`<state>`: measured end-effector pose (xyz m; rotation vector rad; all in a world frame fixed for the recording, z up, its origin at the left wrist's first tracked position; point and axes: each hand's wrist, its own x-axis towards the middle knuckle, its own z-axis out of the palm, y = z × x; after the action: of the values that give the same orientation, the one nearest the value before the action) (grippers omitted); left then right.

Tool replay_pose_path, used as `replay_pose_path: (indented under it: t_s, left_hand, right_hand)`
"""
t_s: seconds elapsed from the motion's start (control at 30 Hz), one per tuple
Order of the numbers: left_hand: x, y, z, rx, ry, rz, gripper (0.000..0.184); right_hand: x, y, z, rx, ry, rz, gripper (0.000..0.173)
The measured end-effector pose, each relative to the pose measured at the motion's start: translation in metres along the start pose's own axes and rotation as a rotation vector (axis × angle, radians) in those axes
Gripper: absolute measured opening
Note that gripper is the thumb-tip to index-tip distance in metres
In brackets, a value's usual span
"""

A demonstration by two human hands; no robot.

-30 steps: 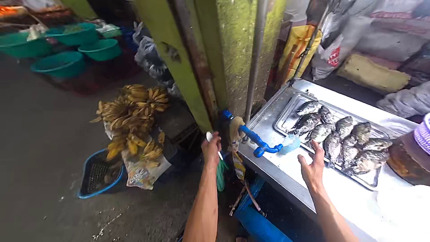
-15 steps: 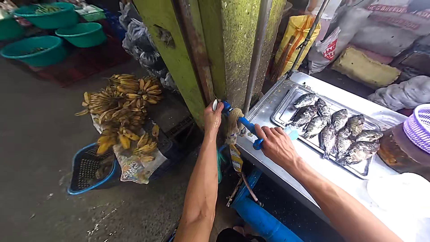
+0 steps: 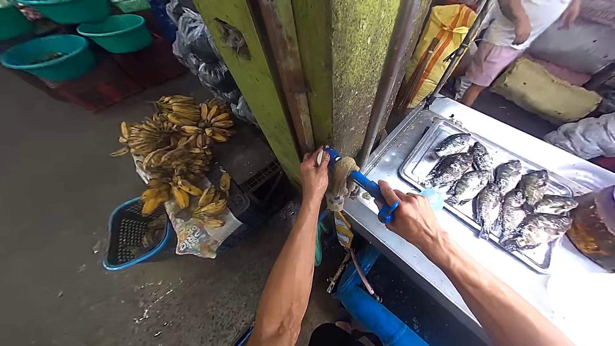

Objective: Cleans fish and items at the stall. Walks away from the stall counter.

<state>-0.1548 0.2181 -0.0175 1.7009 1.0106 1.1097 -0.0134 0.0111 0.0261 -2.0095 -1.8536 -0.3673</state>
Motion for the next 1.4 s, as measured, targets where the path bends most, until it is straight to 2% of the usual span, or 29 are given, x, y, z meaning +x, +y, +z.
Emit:
replay_pose_path:
  t_s: [0.27, 0.47, 0.57, 0.63, 0.77, 0.83, 0.9, 1.0, 1.1, 1.17, 1.27, 1.4]
  left_hand:
    - [0.005, -0.004, -0.007, 0.052, -0.077, 0.025, 0.037]
    - [0.006, 0.002, -0.014, 0.054, -0.072, 0.009, 0.032]
    - [0.004, 0.001, -0.013, 0.052, -0.057, 0.012, 0.033]
    - [0.001, 0.003, -0.016, 0.028, -0.034, 0.000, 0.034]
    - [-0.040, 0.028, -0.042, -0.163, 0.136, -0.109, 0.033]
    - [-0.083, 0.051, -0.043, -0.296, 0.121, -0.182, 0.030]
    - [-0.122, 0.069, -0.031, -0.365, -0.031, -0.258, 0.029]
    - [-0.152, 0.084, -0.003, -0.394, -0.181, -0.376, 0.028]
    - [-0.168, 0.099, 0.019, -0.453, -0.149, -0.334, 0.032]
    - [-0.178, 0.104, 0.028, -0.495, -0.121, -0.260, 0.039]
    - [-0.187, 0.111, 0.043, -0.592, -0.105, -0.242, 0.041]
    - [-0.191, 0.105, 0.065, -0.660, 0.001, -0.119, 0.025]
  right_hand:
    - [-0.003, 0.001, 0.000, 0.083, -0.104, 0.045, 0.040]
    - [-0.016, -0.012, -0.015, 0.073, -0.119, 0.077, 0.067]
    - [-0.033, -0.016, -0.025, 0.149, -0.023, 0.110, 0.071]
    - [-0.052, -0.013, -0.034, 0.221, 0.092, 0.152, 0.066]
    - [-0.108, 0.030, -0.032, 0.358, 0.351, 0.440, 0.056]
    - [-0.131, 0.065, -0.011, 0.338, 0.396, 0.659, 0.065]
    - [-0.143, 0.094, 0.016, 0.345, 0.307, 0.825, 0.081]
    - [-0.140, 0.118, 0.056, 0.360, 0.141, 0.883, 0.105]
    - [-0.123, 0.124, 0.079, 0.432, 0.079, 0.895, 0.119]
    - [-0.113, 0.121, 0.085, 0.465, 0.056, 0.918, 0.118]
    - [-0.102, 0.118, 0.089, 0.467, 0.097, 0.965, 0.103]
    - [-0.091, 0.114, 0.083, 0.459, 0.093, 1.011, 0.093]
